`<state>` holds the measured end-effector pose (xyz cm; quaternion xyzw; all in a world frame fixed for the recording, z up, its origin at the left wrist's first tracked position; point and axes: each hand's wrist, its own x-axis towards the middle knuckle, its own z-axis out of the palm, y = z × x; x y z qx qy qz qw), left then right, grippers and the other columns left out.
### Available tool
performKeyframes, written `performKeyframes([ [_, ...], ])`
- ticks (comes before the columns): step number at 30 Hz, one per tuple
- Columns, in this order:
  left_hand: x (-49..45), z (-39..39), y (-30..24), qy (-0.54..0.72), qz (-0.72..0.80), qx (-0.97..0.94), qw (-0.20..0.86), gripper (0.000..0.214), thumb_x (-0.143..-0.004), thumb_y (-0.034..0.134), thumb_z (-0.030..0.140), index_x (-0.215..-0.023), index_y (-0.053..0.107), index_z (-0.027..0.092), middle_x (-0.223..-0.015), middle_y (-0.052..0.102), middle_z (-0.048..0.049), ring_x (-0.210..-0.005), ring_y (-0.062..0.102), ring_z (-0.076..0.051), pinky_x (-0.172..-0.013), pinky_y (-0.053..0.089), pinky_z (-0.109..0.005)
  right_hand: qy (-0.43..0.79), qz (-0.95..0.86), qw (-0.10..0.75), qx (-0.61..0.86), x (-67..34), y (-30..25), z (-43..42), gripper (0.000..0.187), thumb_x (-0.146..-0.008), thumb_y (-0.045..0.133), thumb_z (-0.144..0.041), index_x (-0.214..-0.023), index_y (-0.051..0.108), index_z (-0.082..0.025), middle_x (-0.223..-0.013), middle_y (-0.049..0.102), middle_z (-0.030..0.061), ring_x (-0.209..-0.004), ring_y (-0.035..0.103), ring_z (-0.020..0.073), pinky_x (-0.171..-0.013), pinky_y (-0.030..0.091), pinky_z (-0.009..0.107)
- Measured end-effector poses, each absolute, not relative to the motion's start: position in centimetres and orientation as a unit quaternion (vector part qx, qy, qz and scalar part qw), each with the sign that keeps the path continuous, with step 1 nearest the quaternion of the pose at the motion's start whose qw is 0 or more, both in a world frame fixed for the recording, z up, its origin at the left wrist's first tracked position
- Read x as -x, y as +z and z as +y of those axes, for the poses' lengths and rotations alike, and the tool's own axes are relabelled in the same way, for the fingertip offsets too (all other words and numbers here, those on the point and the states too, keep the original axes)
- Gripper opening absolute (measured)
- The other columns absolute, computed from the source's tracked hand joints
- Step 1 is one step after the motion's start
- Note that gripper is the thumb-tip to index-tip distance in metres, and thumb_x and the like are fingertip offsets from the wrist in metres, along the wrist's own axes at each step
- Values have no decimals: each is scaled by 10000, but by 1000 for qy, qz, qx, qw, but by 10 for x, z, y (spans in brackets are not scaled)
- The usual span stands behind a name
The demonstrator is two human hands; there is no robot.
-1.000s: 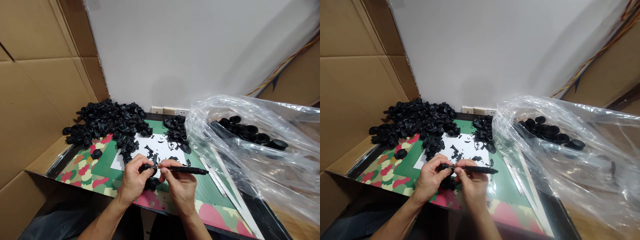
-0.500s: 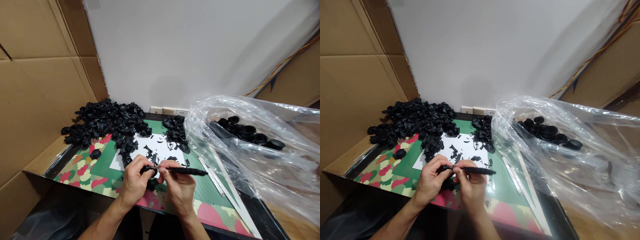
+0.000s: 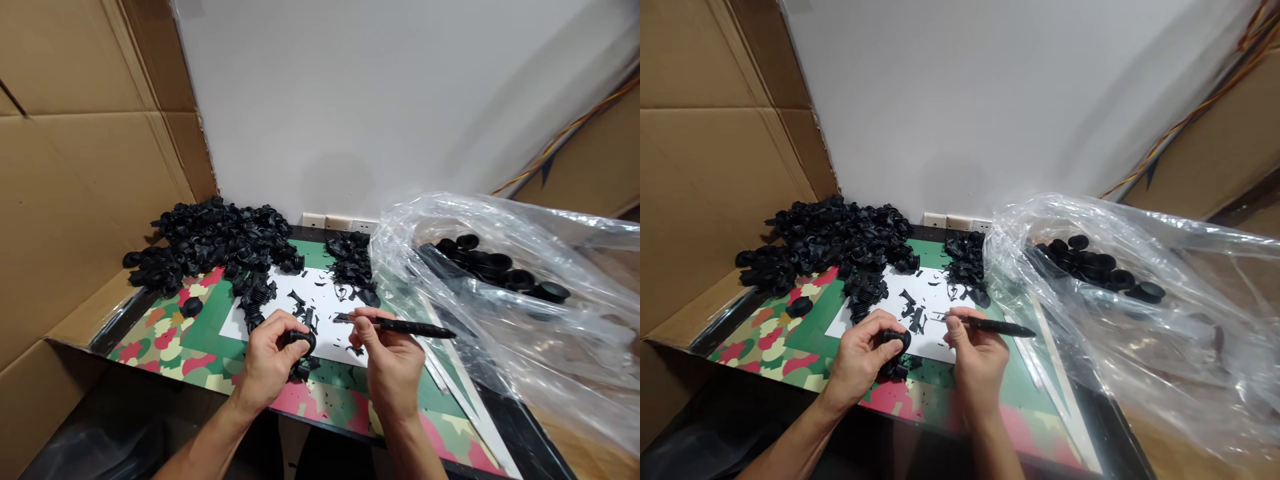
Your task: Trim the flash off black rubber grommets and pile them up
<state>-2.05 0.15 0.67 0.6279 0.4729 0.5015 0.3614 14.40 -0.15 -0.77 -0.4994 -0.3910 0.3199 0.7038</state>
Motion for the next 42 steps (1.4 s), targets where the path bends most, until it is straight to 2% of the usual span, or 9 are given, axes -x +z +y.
performKeyframes([
  [3,21,2,7,505,478,-622,360,70,-688,663,167,-736,710,190,-751,619,-39,-750,577,-187,-623,440,-269,401,-376,701,454,-141,-10,-5,279,-741,712,-414,-807,652,-150,-675,637,27,-483,554,118,-436,454,246],
  [7,21,4,9,519,468,-611,372,92,-663,680,171,-745,717,190,-763,613,-42,-760,571,-189,-631,442,-268,435,-379,694,430,-139,-9,-6,293,-755,695,-436,-766,625,-151,-808,649,61,-550,603,139,-499,505,276],
  [11,23,6,9,526,458,-603,387,132,-645,691,152,-766,723,193,-794,610,-42,-776,566,-185,-666,450,-273,448,-411,669,427,-139,-6,-8,275,-799,647,-423,-734,618,-157,-744,627,42,-618,605,158,-606,514,304],
  [15,25,7,8,527,458,-604,385,136,-650,687,141,-770,723,194,-805,612,-43,-801,566,-191,-688,453,-279,460,-434,643,431,-136,-7,-9,256,-777,655,-415,-734,637,-163,-683,626,35,-684,581,173,-655,479,299],
  [18,25,7,9,529,457,-605,382,142,-651,690,139,-776,726,196,-809,613,-42,-810,570,-193,-697,460,-281,509,-398,633,427,-130,-12,-8,275,-755,661,-437,-777,650,-163,-602,574,3,-585,536,146,-583,456,275],
  [22,24,7,9,533,451,-602,386,161,-653,695,123,-789,725,202,-834,616,-38,-829,575,-188,-721,470,-277,522,-408,592,458,-119,-16,-9,338,-791,618,-477,-830,665,-144,-533,454,-43,-451,379,93,-417,313,216],
  [27,23,8,8,535,445,-599,397,214,-636,703,94,-815,735,208,-858,618,-38,-849,577,-184,-708,475,-259,521,-454,563,452,-108,-11,-10,309,-772,628,-450,-719,613,-147,-539,407,-55,-484,335,84,-445,292,214],
  [31,22,8,8,543,443,-575,421,221,-616,718,105,-812,747,204,-871,617,-44,-854,589,-188,-697,490,-252,526,-436,560,468,-107,-17,-8,281,-784,598,-433,-714,578,-162,-530,344,-73,-457,268,72,-415,224,210],
  [42,19,9,8,557,441,-558,428,256,-591,720,87,-813,752,211,-894,619,-41,-864,608,-183,-723,515,-247,605,-334,581,429,-105,-15,-3,335,-655,702,-467,-682,550,-170,-474,323,-96,-404,266,55,-383,195,197],
])
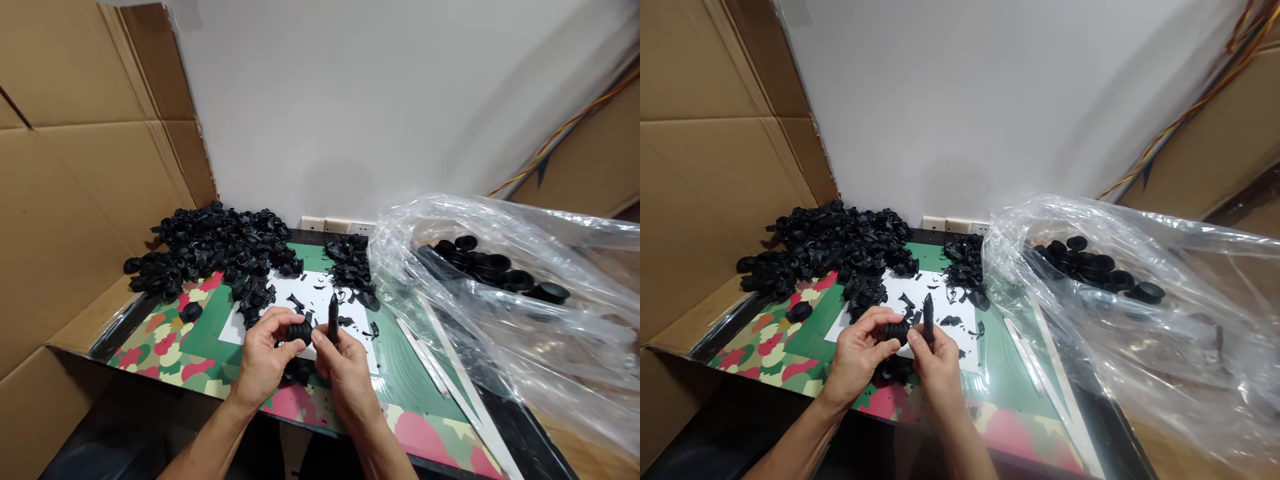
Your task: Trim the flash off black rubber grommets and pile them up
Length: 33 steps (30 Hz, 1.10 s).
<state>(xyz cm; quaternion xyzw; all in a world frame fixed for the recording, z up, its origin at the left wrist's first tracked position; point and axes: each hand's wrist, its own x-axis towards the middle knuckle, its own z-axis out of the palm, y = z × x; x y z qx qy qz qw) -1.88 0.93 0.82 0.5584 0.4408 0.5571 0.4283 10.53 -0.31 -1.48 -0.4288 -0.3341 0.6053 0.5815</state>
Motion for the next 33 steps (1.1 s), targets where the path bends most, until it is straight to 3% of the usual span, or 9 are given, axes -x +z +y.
performKeyframes([
  [19,20,8,6,560,457,-546,423,229,-584,735,118,-788,771,217,-837,662,-39,-782,633,-171,-672,527,-240,685,-229,585,369,-100,-11,-2,359,-584,779,-404,-621,504,-175,-447,295,-120,-390,208,27,-378,190,178],
  [33,18,11,7,542,485,-589,351,232,-569,727,98,-761,773,220,-783,656,-28,-722,609,-158,-625,501,-240,689,-234,574,375,-102,-15,-1,374,-600,780,-409,-633,489,-177,-453,304,-123,-383,208,23,-373,190,177],
])
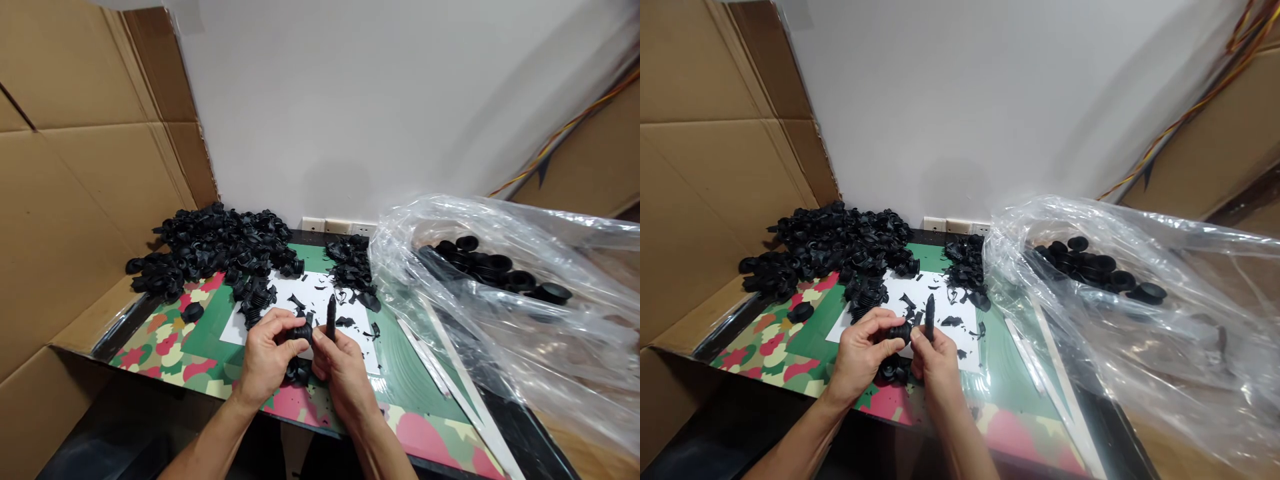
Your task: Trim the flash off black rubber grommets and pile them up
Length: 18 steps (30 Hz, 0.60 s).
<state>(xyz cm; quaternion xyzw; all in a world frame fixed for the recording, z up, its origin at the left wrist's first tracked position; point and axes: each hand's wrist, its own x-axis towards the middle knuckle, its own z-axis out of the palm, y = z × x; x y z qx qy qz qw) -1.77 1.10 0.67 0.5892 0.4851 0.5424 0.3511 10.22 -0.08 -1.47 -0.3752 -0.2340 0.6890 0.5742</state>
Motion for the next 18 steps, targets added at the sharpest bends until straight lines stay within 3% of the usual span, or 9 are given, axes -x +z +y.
performKeyframes([
  [12,22,13,9,542,473,-607,338,228,-585,727,104,-774,769,225,-816,653,-30,-755,612,-165,-628,493,-242,682,-254,576,373,-103,-17,1,379,-618,776,-470,-663,558,-164,-470,317,-111,-393,217,32,-380,210,188],
  [18,23,10,9,534,491,-611,318,232,-591,705,76,-763,766,220,-789,646,-19,-660,577,-131,-574,465,-227,508,-266,703,421,-117,-11,-2,354,-728,677,-534,-700,640,-183,-651,498,-15,-612,428,110,-568,371,231],
])
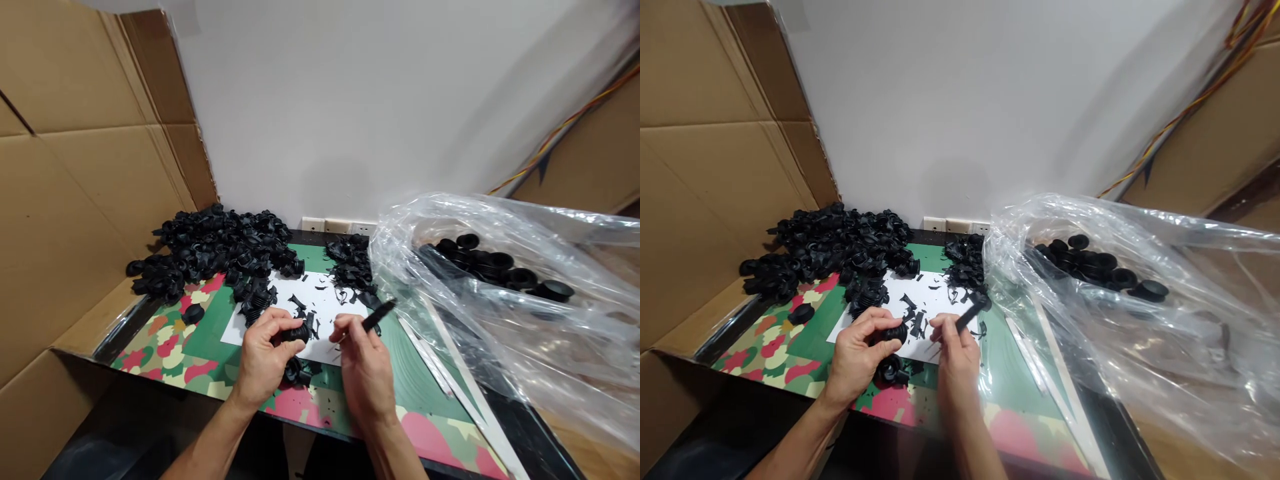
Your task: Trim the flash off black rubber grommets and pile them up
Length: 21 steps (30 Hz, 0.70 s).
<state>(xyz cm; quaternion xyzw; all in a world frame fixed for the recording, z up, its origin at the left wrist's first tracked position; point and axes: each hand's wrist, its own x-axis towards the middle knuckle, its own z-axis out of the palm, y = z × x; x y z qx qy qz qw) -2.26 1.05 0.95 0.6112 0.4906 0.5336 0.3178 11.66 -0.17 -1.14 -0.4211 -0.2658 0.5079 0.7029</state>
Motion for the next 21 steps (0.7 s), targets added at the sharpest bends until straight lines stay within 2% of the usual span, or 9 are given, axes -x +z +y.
performKeyframes([
  [2,22,10,10,531,493,-613,315,229,-589,703,73,-756,767,216,-778,644,-19,-630,560,-120,-546,449,-216,471,-310,705,431,-124,-9,-6,365,-755,651,-549,-702,655,-187,-683,514,-4,-631,430,117,-577,367,236],
  [5,22,10,11,534,492,-614,310,222,-580,710,73,-747,766,207,-765,644,-21,-609,548,-116,-530,447,-215,509,-347,668,417,-129,-6,-11,400,-746,655,-572,-684,657,-176,-558,455,-28,-502,385,97,-473,324,232],
  [7,21,9,12,535,490,-616,306,219,-579,711,74,-746,765,204,-760,642,-22,-601,547,-118,-521,454,-217,565,-329,645,396,-130,-5,-13,418,-689,702,-584,-644,631,-174,-486,409,-52,-416,357,82,-405,308,225],
  [9,21,8,12,534,489,-621,298,219,-582,710,71,-748,762,204,-760,641,-21,-609,555,-122,-521,460,-215,603,-294,640,376,-129,-3,-13,425,-613,767,-567,-603,591,-180,-486,441,-54,-388,389,80,-386,359,229],
  [11,20,7,11,531,489,-629,288,223,-591,710,70,-760,760,205,-772,642,-22,-629,569,-125,-526,463,-211,618,-276,640,362,-128,-2,-14,396,-593,802,-517,-630,588,-185,-539,531,-34,-434,494,103,-451,455,254],
  [14,21,6,9,525,484,-646,269,222,-620,707,78,-795,753,208,-795,640,-25,-663,592,-137,-532,468,-213,612,-304,628,372,-127,-1,-16,308,-655,797,-423,-788,637,-195,-609,641,6,-571,627,161,-604,536,309],
  [16,21,6,8,522,476,-660,254,219,-641,708,88,-818,749,210,-802,639,-27,-695,605,-150,-554,480,-225,586,-332,635,379,-126,-2,-18,283,-681,783,-389,-843,659,-194,-643,663,20,-599,651,180,-644,553,343],
  [21,20,4,6,518,462,-682,230,201,-670,715,94,-837,740,204,-793,635,-23,-682,595,-141,-579,484,-233,491,-374,684,389,-120,-6,-17,194,-655,798,-326,-763,707,-192,-812,661,32,-631,641,166,-607,568,317],
])
